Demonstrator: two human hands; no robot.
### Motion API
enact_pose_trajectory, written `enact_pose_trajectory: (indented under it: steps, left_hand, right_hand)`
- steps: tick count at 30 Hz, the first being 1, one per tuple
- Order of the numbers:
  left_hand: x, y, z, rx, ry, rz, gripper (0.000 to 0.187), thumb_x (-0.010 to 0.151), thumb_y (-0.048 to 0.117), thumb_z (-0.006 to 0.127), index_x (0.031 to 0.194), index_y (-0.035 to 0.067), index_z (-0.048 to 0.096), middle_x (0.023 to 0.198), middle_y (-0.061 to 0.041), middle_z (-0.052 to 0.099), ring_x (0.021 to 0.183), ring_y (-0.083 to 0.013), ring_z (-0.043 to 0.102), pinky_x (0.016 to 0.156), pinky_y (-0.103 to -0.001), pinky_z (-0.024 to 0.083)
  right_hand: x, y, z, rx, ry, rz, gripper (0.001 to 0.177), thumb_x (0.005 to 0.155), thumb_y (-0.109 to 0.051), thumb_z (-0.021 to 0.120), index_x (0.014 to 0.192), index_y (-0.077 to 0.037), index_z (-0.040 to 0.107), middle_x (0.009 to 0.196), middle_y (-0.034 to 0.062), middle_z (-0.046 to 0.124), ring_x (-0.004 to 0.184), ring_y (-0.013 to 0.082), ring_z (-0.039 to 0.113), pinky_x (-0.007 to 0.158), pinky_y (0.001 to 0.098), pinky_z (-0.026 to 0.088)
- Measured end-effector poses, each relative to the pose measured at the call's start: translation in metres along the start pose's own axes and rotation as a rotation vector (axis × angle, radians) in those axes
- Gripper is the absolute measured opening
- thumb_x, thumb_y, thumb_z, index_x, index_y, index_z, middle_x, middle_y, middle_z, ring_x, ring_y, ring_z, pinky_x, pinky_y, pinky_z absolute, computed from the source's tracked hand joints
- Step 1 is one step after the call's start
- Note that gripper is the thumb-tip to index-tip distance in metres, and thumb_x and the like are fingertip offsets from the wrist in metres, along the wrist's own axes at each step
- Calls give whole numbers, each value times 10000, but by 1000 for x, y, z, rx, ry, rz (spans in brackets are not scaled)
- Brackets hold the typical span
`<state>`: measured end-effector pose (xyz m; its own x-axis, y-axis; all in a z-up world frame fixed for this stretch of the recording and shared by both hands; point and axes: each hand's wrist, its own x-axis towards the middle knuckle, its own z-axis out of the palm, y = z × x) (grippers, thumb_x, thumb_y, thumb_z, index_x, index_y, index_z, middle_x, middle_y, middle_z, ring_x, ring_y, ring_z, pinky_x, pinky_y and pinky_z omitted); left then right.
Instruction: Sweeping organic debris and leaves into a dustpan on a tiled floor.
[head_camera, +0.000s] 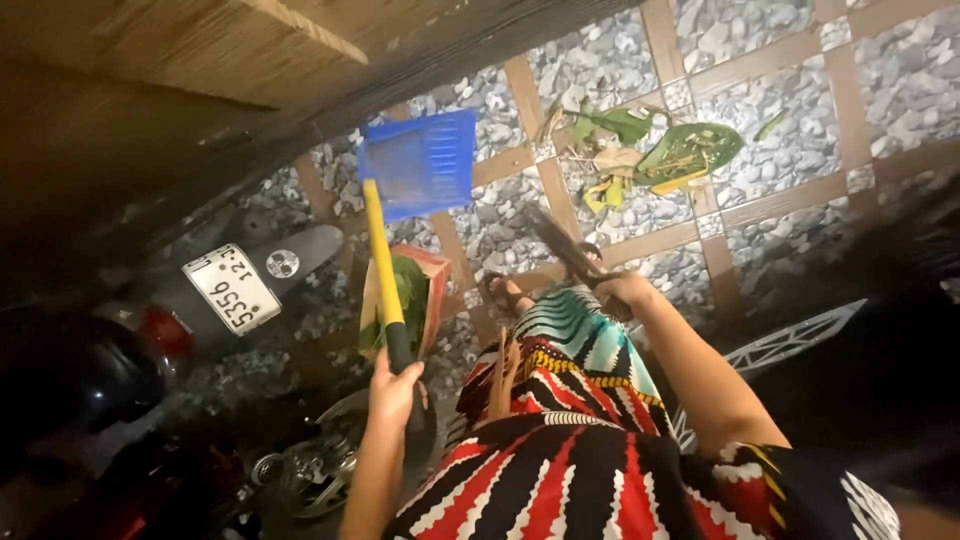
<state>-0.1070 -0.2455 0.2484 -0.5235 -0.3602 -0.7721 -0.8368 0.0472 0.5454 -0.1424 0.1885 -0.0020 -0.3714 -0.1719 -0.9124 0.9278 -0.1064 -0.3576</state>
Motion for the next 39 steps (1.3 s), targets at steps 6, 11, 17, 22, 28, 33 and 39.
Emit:
enact_pose_trajectory:
  steps: [6, 11, 17, 22, 28, 33, 39]
  left_hand:
    - [22, -15, 14, -107, -122, -72, 386, 838, 38, 698, 1191, 40, 541, 697, -145, 569, 431, -245, 573, 370, -409, 486]
    - [22, -22, 36, -180, -96, -155, 268, 829, 69, 709, 1040, 36, 546, 667, -111, 583, 447, -259, 573, 371, -409, 471]
    - [13, -6, 50, -243, -29, -218, 234, 827, 115, 710, 1003, 45, 574, 771, -87, 580, 546, -218, 597, 430, -382, 496]
    - [25, -10, 53, -379, -43, -350, 220, 858, 130, 707, 1002, 42, 566, 780, -73, 590, 570, -187, 579, 465, -341, 486]
    - [59, -13, 75, -485, -168, -510, 262, 898, 147, 718, 1011, 0, 533, 768, -86, 574, 569, -181, 577, 454, -300, 482]
    - [88, -1, 114, -529, -65, -568, 281, 870, 50, 694, 1080, -33, 526, 803, -108, 602, 629, -160, 591, 500, -273, 503]
    - [146, -8, 150, -659, -267, -583, 277, 833, 48, 721, 1004, -36, 520, 798, -117, 590, 640, -172, 608, 493, -260, 506]
  right_hand:
    - [-3, -4, -13, -188, 171, 43, 337, 733, -95, 774, 1028, 67, 782, 729, 122, 709, 567, 207, 654, 499, 347, 520]
    - [1, -48, 21, 45, -122, -40, 443, 715, -91, 751, 1158, -89, 737, 660, 71, 631, 512, 191, 529, 459, 352, 425]
    - [129, -36, 15, -301, 15, -104, 250, 765, -130, 778, 946, 41, 771, 718, 69, 702, 605, 165, 642, 551, 336, 532]
    - [82, -36, -61, 123, 12, 77, 161, 815, -136, 715, 920, -13, 729, 705, 99, 696, 514, 214, 614, 453, 364, 477]
    - [-21, -96, -111, 46, 87, -97, 293, 775, -70, 741, 1064, -29, 759, 706, 74, 660, 532, 170, 593, 479, 339, 477]
    - [-23, -163, -110, -479, 245, -272, 394, 774, -166, 764, 1156, -74, 744, 776, 118, 690, 656, 238, 649, 609, 392, 513]
    - [63, -169, -105, -960, 565, -401, 428, 756, -215, 751, 1182, -169, 735, 1025, 182, 750, 964, 380, 711, 847, 481, 565]
